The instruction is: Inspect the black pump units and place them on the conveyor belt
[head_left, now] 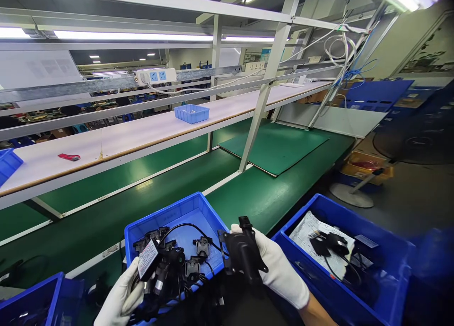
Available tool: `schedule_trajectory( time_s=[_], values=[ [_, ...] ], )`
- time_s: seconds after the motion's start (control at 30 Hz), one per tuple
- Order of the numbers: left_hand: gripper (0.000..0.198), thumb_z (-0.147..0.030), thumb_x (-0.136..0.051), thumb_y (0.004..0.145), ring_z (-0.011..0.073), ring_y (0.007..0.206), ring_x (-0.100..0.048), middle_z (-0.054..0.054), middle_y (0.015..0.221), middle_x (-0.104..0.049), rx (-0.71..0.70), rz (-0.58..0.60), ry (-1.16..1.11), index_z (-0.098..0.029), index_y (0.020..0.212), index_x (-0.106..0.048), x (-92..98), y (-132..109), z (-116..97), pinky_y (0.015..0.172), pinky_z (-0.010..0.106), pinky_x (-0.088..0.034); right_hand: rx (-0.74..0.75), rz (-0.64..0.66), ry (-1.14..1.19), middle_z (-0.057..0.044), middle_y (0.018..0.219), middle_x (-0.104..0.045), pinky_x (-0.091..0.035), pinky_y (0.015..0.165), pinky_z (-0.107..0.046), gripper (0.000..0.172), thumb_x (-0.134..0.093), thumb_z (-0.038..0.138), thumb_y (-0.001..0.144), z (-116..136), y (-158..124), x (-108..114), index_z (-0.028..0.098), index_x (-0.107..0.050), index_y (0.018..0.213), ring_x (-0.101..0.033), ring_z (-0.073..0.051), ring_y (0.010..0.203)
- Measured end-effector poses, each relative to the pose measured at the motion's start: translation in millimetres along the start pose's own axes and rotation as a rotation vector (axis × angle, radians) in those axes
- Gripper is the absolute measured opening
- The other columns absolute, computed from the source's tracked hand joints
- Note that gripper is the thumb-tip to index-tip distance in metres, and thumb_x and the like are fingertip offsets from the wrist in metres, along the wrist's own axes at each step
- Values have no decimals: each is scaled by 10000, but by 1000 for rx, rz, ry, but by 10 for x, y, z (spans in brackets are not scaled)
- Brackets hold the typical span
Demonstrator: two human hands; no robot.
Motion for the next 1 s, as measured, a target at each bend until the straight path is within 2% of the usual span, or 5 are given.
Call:
schedule_trajectory(
  time_s=[0.27,0.47,0.7,0.87,1.0],
  values=[
    [659,-698,-788,743,15,379,-40,-157,338,-249,8,-4,28,-179,1141,-703,-21,-100,-7,406,160,-92,-90,-37,19,-106,1232,-778,-588,1061,-455,655,-935,377,713,-149,-57,8,247,-691,1307,-738,-339,1157],
    [585,-686,-717,823,19,403,-46,-147,373,-252,23,-45,42,-193,1137,-697,-21,-150,-32,428,160,-100,-105,-36,17,-112,1246,-776,-606,1032,-444,644,-919,402,729,-145,-71,-1,249,-688,1310,-745,-335,1145],
    [588,-663,-730,835,18,388,-50,-147,383,-299,-9,17,-21,-228,1224,-656,79,-46,64,412,162,-112,-140,-31,61,-128,1291,-756,-608,1026,-440,693,-902,438,752,-203,-125,7,246,-657,1371,-721,-342,1190],
    [606,-660,-707,851,22,373,-67,-153,379,-288,19,30,-35,-212,1253,-633,83,-46,87,391,155,-136,-157,-56,67,-141,1304,-751,-559,1091,-475,700,-906,465,739,-232,-163,36,234,-672,1357,-710,-359,1208],
    [562,-661,-671,878,23,361,-65,-146,355,-280,-1,38,6,-185,1176,-661,42,-123,42,381,157,-120,-136,-62,94,-143,1301,-757,-563,1089,-471,741,-925,474,704,-161,-175,65,226,-679,1358,-722,-362,1191]
  ],
)
Point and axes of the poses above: each hand's wrist, its own y-axis towards the middle knuckle, its own x-axis out of the back of the hand, z = x × y, the point moved 9 cm from there along y, towards the middle knuckle
